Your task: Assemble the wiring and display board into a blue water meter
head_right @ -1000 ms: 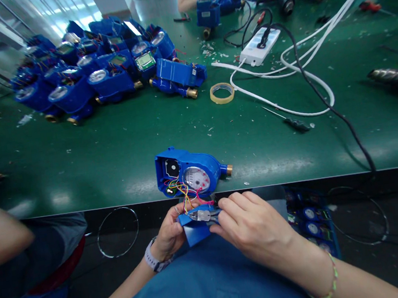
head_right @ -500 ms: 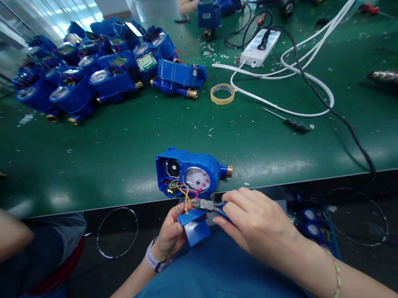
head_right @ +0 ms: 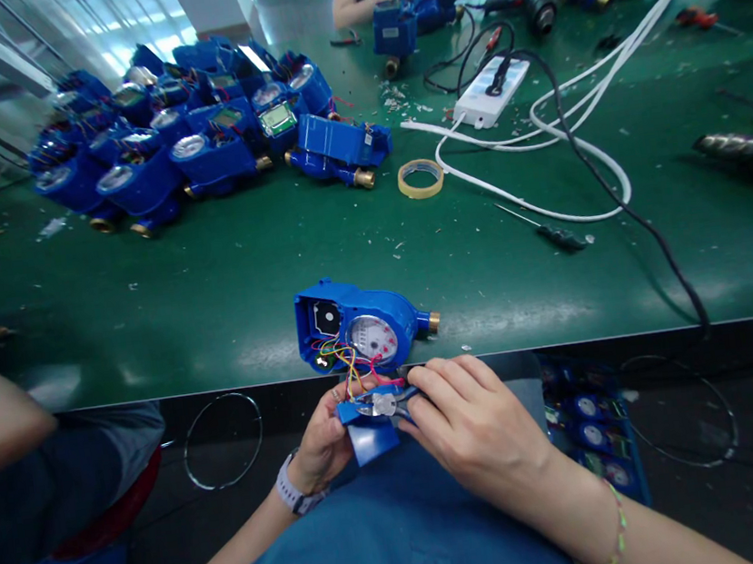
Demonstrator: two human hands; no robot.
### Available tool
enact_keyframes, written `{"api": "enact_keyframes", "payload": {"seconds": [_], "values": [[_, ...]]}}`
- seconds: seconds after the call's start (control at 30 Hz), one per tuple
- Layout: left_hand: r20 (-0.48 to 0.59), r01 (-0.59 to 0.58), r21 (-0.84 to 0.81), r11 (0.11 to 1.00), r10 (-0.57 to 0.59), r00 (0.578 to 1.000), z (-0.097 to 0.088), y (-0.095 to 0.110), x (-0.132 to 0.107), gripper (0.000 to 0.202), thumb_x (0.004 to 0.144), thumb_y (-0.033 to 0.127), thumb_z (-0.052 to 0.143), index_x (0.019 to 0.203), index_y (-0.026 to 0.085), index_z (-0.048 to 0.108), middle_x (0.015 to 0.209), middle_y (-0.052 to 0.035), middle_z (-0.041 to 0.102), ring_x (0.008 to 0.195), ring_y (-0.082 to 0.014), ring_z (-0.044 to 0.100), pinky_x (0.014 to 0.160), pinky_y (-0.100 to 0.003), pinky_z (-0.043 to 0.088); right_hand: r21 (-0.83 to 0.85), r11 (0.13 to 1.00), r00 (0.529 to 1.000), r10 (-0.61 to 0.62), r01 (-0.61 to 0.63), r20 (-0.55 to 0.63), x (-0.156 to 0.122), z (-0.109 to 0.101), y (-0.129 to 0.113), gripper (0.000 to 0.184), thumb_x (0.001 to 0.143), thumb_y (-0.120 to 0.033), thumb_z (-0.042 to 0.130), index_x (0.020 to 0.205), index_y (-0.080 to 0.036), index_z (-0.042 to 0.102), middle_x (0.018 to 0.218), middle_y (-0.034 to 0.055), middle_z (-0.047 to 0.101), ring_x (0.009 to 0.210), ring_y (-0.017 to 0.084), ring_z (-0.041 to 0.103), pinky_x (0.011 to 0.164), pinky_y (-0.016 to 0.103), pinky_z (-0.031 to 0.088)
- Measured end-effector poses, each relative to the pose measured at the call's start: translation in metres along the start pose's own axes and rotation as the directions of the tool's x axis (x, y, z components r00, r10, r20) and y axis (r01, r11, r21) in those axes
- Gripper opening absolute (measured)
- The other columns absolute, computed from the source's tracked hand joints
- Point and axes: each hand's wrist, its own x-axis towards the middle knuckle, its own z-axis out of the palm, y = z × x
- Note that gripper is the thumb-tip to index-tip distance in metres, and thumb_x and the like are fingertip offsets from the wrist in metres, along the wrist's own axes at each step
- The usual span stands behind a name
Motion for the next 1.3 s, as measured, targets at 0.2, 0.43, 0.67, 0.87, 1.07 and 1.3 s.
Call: {"api": "enact_keyframes", "payload": {"seconds": [0.2,0.43,0.67,0.87,1.07,1.3], "values": [[0.030,0.006,-0.001,1.000,-0.006,1.000,0.0026,0.0024,0.0006,0.054,0.066,0.046,0.085,0.111,0.018,0.073,0.114,-0.0079,0.072,0.104,-0.0211,0.067,0.095,-0.027,0.048,-0.004,1.000,0.999,-0.005,0.005,-0.038,-0.0013,0.0020,-0.0005,0.025,0.100,-0.020,0.051,0.081,-0.011,0.064,0.096,0.0116,0.068,0.085,0.026,0.060,0.079,0.040,0.044],[0.001,0.019,0.004,1.000,-0.019,1.000,0.0015,0.0021,-0.0004,0.056,0.065,0.046,0.086,0.111,0.017,0.072,0.115,-0.0094,0.072,0.105,-0.0227,0.067,0.095,-0.029,0.049,0.001,1.000,0.998,0.004,-0.004,-0.055,-0.0038,0.0043,-0.0004,0.028,0.100,-0.022,0.053,0.076,-0.012,0.063,0.090,0.0111,0.068,0.078,0.024,0.060,0.072,0.037,0.045],[-0.029,0.037,-0.008,0.999,-0.037,0.999,0.0011,0.0018,0.0007,0.060,0.062,0.048,0.088,0.110,0.017,0.073,0.109,-0.0099,0.074,0.099,-0.0237,0.069,0.091,-0.030,0.050,-0.007,1.000,0.998,0.011,-0.012,-0.055,-0.0017,0.0041,-0.0006,0.028,0.100,-0.022,0.053,0.076,-0.012,0.063,0.090,0.0105,0.068,0.078,0.024,0.060,0.073,0.037,0.045],[-0.061,0.061,-0.013,0.998,-0.061,0.996,0.0013,0.0007,0.0004,0.064,0.058,0.049,0.089,0.109,0.015,0.073,0.104,-0.0104,0.075,0.093,-0.0233,0.070,0.088,-0.030,0.051,-0.031,0.999,0.998,0.017,-0.019,-0.056,0.0008,0.0035,0.0000,0.029,0.101,-0.022,0.051,0.076,-0.013,0.062,0.092,0.0103,0.068,0.080,0.024,0.060,0.075,0.038,0.044],[-0.057,0.064,0.011,0.998,-0.064,0.996,0.0035,0.0027,0.0008,0.063,0.059,0.051,0.088,0.108,0.016,0.072,0.104,-0.0125,0.075,0.094,-0.0276,0.070,0.091,-0.038,0.052,-0.032,0.999,0.999,0.014,-0.016,-0.047,-0.0004,0.0035,-0.0007,0.029,0.101,-0.022,0.051,0.076,-0.014,0.064,0.092,0.0104,0.069,0.080,0.023,0.061,0.074,0.037,0.046],[-0.024,0.057,-0.018,0.998,-0.057,0.998,0.0028,0.0012,0.0004,0.057,0.062,0.047,0.087,0.108,0.017,0.073,0.107,-0.0100,0.074,0.099,-0.0256,0.069,0.093,-0.034,0.050,0.012,1.000,0.997,0.008,-0.008,-0.072,-0.0045,0.0061,0.0004,0.027,0.100,-0.022,0.055,0.077,-0.012,0.064,0.090,0.0107,0.070,0.078,0.023,0.063,0.074,0.036,0.047]]}}
